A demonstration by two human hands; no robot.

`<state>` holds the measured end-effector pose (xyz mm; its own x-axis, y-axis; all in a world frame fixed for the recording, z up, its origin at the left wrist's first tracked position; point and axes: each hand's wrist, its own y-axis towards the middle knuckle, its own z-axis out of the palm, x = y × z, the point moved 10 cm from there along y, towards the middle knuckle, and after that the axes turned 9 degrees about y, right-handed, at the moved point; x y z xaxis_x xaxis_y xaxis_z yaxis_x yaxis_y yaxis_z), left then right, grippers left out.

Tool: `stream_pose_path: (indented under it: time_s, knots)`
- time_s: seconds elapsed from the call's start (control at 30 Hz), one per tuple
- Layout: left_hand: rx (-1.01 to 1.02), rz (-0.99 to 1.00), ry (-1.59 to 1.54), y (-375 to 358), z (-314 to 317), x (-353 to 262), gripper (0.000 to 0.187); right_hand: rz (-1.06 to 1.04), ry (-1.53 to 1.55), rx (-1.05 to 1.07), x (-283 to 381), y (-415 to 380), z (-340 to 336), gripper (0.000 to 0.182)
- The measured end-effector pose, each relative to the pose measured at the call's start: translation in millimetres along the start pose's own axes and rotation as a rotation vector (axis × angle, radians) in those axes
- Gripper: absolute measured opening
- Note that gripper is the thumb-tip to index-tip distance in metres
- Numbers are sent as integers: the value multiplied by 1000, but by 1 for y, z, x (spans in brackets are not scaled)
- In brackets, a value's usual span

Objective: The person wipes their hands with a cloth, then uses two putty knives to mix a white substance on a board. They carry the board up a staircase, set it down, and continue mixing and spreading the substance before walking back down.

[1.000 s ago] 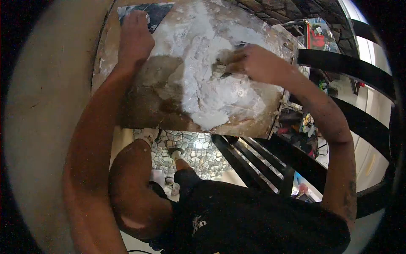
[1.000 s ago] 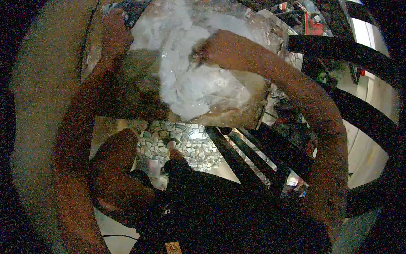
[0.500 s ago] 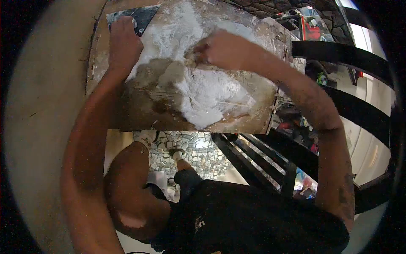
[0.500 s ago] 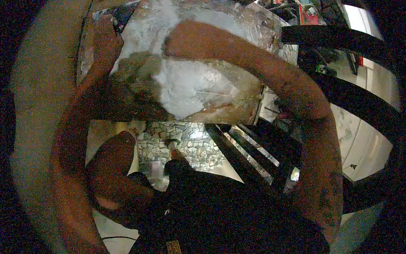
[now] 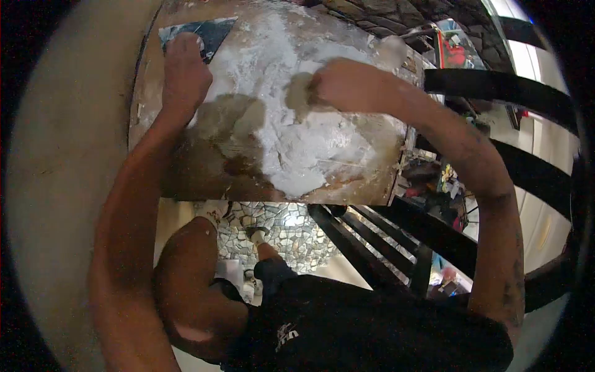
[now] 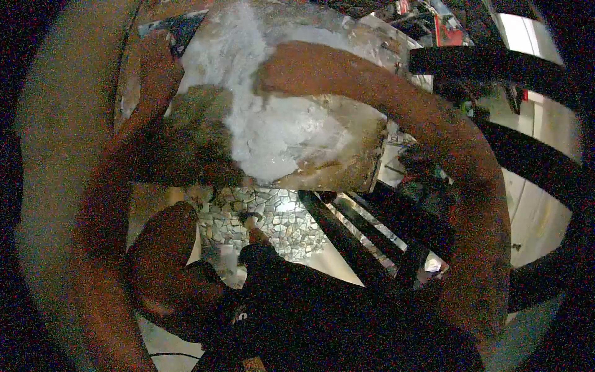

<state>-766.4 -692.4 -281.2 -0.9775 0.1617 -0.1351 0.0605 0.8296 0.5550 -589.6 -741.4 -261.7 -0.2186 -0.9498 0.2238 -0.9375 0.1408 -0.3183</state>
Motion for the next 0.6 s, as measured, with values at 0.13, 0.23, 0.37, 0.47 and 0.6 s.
stream_pose_path:
  time_s: [0.13,0.23,0.37,0.47,0.6]
  knots:
    - [-3,-14,-33,1,5,4,33,-19,7,-74,11,35,-11,14]
    - [-58,26,-17,-1,-2,0,32,-82,33,-120,13,23,7,12]
    - [-71,29,-3,1,-3,-5,32,-63,12,-11,11,16,-18,14]
    - [-31,-7,28,3,-8,-6,32,97,-14,23,6,37,-23,19]
    - [-56,51,69,-3,-7,-5,33,77,117,-109,4,7,16,20]
